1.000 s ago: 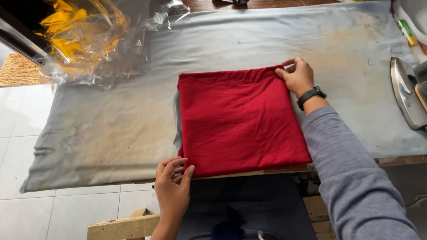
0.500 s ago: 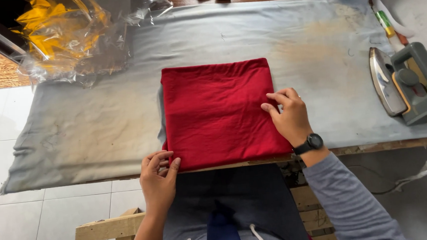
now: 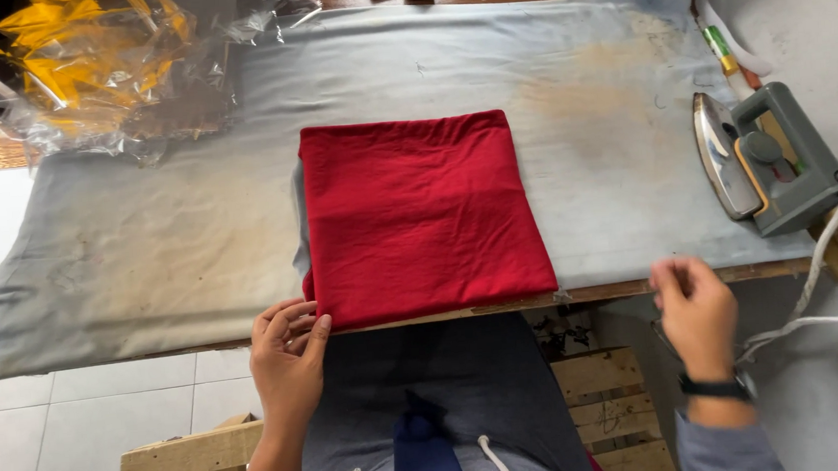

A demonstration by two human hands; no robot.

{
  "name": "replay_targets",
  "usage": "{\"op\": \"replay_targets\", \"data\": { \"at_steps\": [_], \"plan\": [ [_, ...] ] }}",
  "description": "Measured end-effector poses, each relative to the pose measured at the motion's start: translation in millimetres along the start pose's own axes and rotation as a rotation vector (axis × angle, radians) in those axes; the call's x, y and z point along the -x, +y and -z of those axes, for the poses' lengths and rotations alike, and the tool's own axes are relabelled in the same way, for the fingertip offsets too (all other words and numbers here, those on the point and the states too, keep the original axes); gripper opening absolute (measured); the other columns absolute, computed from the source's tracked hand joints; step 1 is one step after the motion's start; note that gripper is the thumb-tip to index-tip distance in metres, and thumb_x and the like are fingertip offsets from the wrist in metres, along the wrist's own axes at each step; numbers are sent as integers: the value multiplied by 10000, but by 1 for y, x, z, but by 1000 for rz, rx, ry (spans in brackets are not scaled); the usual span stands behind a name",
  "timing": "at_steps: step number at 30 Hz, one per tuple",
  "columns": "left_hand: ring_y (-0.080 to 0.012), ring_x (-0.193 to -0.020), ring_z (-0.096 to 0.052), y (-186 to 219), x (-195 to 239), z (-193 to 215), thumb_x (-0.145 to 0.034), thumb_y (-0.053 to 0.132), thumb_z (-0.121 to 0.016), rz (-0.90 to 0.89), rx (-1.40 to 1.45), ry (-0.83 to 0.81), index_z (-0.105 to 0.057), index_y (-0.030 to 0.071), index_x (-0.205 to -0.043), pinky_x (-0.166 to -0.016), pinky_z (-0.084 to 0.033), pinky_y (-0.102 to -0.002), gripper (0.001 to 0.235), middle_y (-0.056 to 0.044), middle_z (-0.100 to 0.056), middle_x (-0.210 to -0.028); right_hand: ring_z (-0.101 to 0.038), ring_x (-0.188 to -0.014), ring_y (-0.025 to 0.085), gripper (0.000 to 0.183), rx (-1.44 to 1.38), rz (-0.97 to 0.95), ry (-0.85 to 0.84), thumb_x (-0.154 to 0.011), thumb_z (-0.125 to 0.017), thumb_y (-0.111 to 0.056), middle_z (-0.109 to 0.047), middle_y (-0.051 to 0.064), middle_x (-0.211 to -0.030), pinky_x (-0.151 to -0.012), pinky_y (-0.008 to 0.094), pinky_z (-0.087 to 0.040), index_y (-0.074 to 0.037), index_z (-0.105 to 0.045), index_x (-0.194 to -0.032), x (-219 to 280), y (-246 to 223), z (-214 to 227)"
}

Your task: The person irons a red long-sleeved shirt on a padded ironing board, smoothing the body and sleeves, then folds the shirt into a compact rectangle. The shirt is handled one at a time and ends folded on the board.

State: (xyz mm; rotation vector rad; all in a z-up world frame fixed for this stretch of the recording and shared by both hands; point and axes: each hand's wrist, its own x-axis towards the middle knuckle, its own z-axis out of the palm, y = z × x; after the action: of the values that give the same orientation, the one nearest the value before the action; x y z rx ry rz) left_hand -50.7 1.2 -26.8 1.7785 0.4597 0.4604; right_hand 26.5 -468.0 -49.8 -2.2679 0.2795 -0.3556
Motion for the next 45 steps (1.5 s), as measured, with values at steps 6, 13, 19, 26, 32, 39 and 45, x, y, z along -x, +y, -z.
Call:
{"op": "replay_targets", "data": {
  "at_steps": [6, 13, 19, 26, 32, 39, 45],
  "plan": [
    [-164, -859, -702, -3, 1, 0, -897, 57, -754, -48, 10, -6, -740, 44, -1073, -824, -638, -233, 178, -105, -582, -1206, -720, -1139, 194, 505, 549, -394, -459, -813, -828, -110, -594, 66, -1344, -1021, 383, -551, -269, -755, -1288, 32, 116, 48],
    [-173, -900, -712, 0, 7, 4, -888, 52, -755, -49, -22, 3, -742, 26, -1090, -898, -635, -262, 204, -117, -579, -1227, -747, -611, 213, 415, 466, -513, -483, -1060, -510, -413, -844, 90, -780, -722, 325, -526, -166, -810, -1205, 12, -18, 66],
    [-136, -806, -684, 2, 16, 11, -905, 52, -756, -12, -97, 44, -754, 81, -1088, -769, -602, -222, 186, -60, -634, -1142, -737, -741, 236, 236, 460, 63, -68, -1156, -520, -103, -769, 54, -857, -621, 449, -550, -187, -735, -1204, -123, -39, 94],
    [-107, -712, -643, -14, 26, 12, -878, 123, -762, -221, -290, 38, -742, 141, -1135, -708, -594, -254, 259, -12, -683, -991, -620, -1179, 482, 722, 1075, -41, 65, -1199, -341, -573, -633, 310, -1341, -947, 587, -441, 43, -697, -1325, -315, 47, 47],
    [-129, -895, -663, -21, 25, 1, -855, 71, -764, -312, -239, 13, -737, 150, -1220, -750, -625, -244, 375, -43, -630, -1125, -727, -911, 474, 817, 1003, -38, -44, -1026, -504, -805, -764, 260, -1068, -674, 558, -586, -18, -638, -1200, -288, -24, 16],
    [-182, -912, -654, -20, 9, 2, -889, 18, -717, -478, -220, -6, -791, 117, -1100, -846, -581, -275, 245, -86, -621, -1153, -679, -749, 307, 624, 653, 691, -214, -752, -677, -840, -719, 67, -785, -623, 443, -476, -220, -698, -812, -190, -220, -73],
    [-197, -807, -661, -28, 4, 10, -860, 35, -742, -591, -344, -9, -772, 110, -1069, -777, -578, -317, 224, -80, -665, -1118, -705, -645, 296, 783, 685, 1242, -160, -711, -575, -968, -684, 30, -670, -527, 442, -510, -186, -595, -739, -182, -234, -235]
  ]
}}
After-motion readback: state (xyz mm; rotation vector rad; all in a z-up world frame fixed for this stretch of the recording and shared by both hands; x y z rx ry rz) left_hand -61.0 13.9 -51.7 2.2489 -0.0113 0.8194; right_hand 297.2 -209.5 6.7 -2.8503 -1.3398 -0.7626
